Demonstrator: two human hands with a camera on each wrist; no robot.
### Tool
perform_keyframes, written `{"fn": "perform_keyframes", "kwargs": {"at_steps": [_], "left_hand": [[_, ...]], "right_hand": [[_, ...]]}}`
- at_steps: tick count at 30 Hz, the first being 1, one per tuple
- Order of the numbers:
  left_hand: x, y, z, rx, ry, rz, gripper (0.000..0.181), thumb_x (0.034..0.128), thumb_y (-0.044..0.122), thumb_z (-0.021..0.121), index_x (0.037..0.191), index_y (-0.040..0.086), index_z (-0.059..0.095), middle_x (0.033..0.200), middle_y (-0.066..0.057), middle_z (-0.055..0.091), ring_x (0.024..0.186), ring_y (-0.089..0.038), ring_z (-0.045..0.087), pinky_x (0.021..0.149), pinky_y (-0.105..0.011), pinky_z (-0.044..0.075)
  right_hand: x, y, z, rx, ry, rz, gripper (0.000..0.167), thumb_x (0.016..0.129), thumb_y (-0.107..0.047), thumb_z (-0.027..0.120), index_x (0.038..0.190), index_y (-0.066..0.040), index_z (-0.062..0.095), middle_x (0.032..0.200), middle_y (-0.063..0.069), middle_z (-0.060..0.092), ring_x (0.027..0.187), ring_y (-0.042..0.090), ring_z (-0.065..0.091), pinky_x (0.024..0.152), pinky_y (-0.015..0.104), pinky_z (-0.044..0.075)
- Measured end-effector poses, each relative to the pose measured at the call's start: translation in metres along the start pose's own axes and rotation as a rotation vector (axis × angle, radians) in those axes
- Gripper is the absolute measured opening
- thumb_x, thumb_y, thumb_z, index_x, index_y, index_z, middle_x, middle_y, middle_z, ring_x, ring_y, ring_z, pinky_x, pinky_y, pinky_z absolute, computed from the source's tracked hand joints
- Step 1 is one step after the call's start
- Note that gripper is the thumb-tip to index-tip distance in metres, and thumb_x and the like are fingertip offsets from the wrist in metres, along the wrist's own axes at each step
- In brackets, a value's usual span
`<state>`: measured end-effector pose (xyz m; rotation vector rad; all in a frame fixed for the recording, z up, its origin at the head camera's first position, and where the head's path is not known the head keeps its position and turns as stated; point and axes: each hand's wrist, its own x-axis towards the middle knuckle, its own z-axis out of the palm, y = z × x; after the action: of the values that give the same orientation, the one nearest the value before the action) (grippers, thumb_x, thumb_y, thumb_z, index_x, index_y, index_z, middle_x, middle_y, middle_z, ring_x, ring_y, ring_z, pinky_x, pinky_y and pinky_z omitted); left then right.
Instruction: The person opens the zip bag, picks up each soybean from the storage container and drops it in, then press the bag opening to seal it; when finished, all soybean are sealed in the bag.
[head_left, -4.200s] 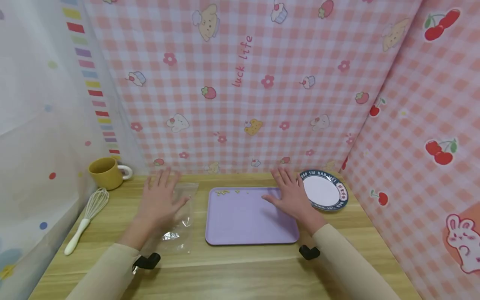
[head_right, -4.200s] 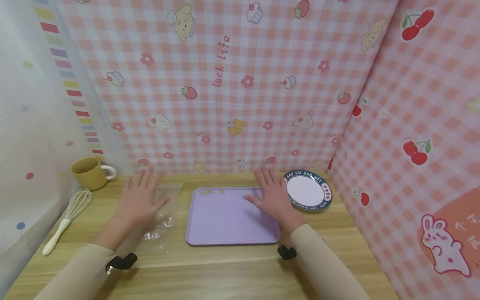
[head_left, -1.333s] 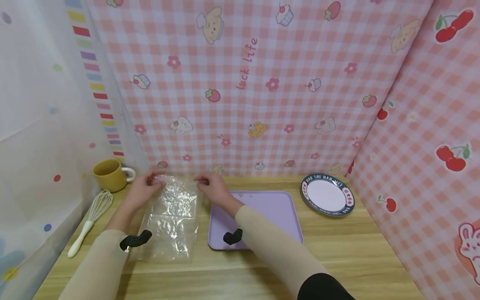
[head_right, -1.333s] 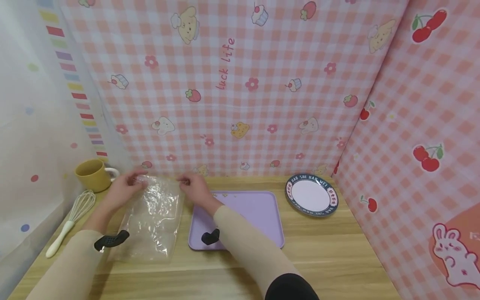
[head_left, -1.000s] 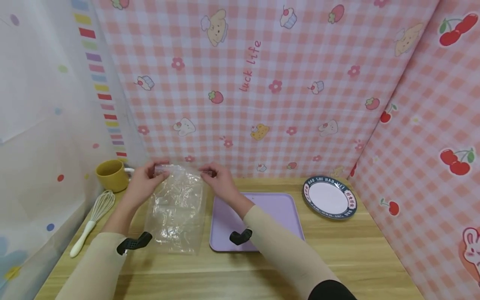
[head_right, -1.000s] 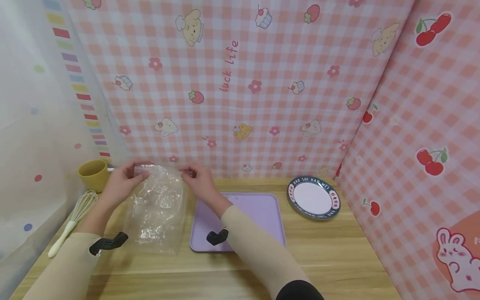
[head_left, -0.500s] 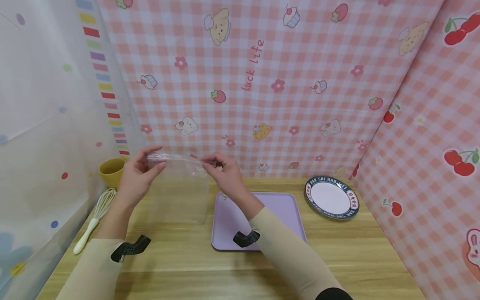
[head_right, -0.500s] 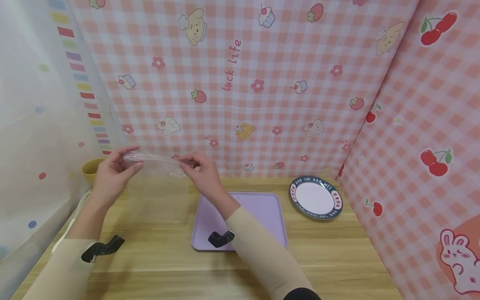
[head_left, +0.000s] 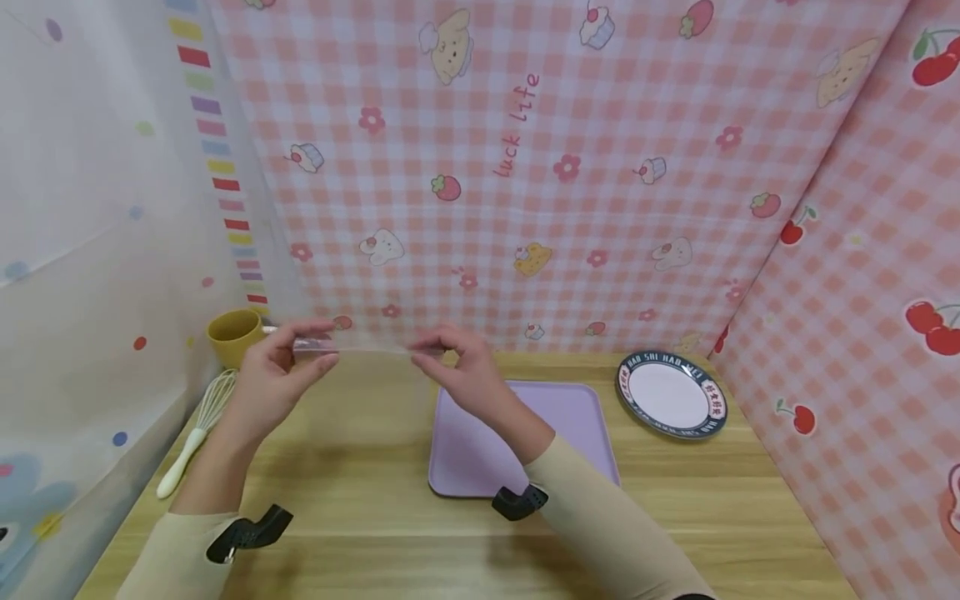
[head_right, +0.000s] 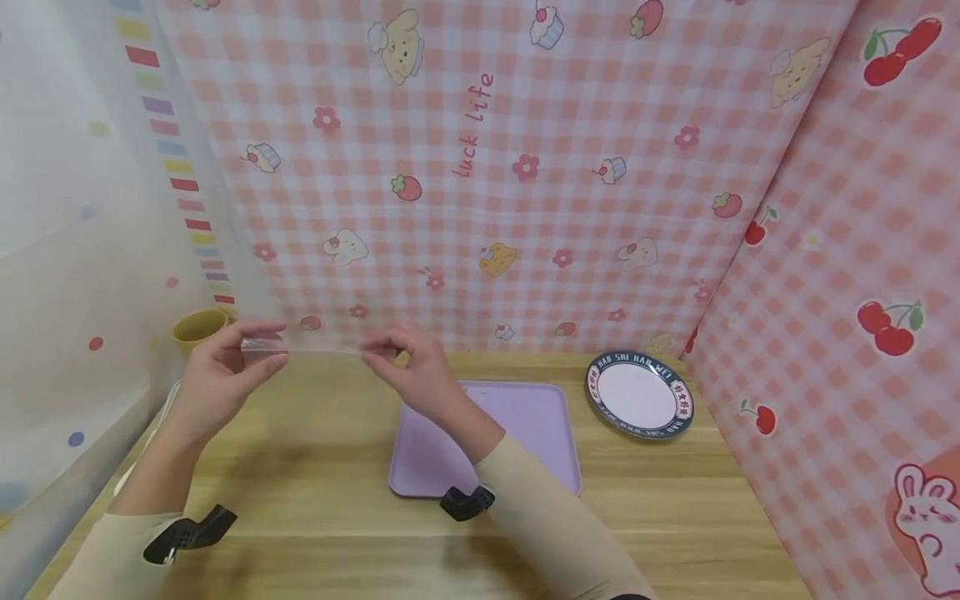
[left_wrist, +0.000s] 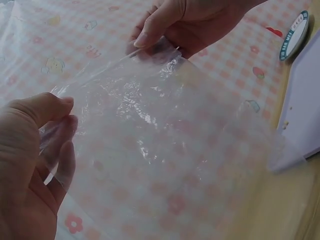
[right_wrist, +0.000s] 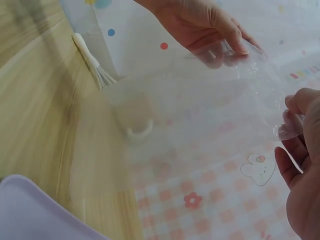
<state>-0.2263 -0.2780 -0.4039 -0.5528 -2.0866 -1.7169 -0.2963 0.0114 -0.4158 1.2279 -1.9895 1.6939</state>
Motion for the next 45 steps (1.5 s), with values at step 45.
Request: {"fn": "perform_keyframes", "kwargs": {"at_steps": [45], "left_hand": [[0.002, 0.031, 0.022, 0.574, -0.178, 0.473, 0.036, 0.0808, -0.012, 0.092, 0.1, 0.016, 0.081, 0.107, 0.005, 0.077, 0.093, -0.012, 0.076, 0.082, -0.015, 0.057]], "right_hand": [[-0.016, -0.021, 0.001, -0.021, -0.06, 0.01, 0.007, 0.099, 0.001, 0.08, 0.104, -0.003, 0.082, 0.099, -0.001, 0.077, 0.089, 0.014, 0.069, 0.082, 0.031, 0.058]]}}
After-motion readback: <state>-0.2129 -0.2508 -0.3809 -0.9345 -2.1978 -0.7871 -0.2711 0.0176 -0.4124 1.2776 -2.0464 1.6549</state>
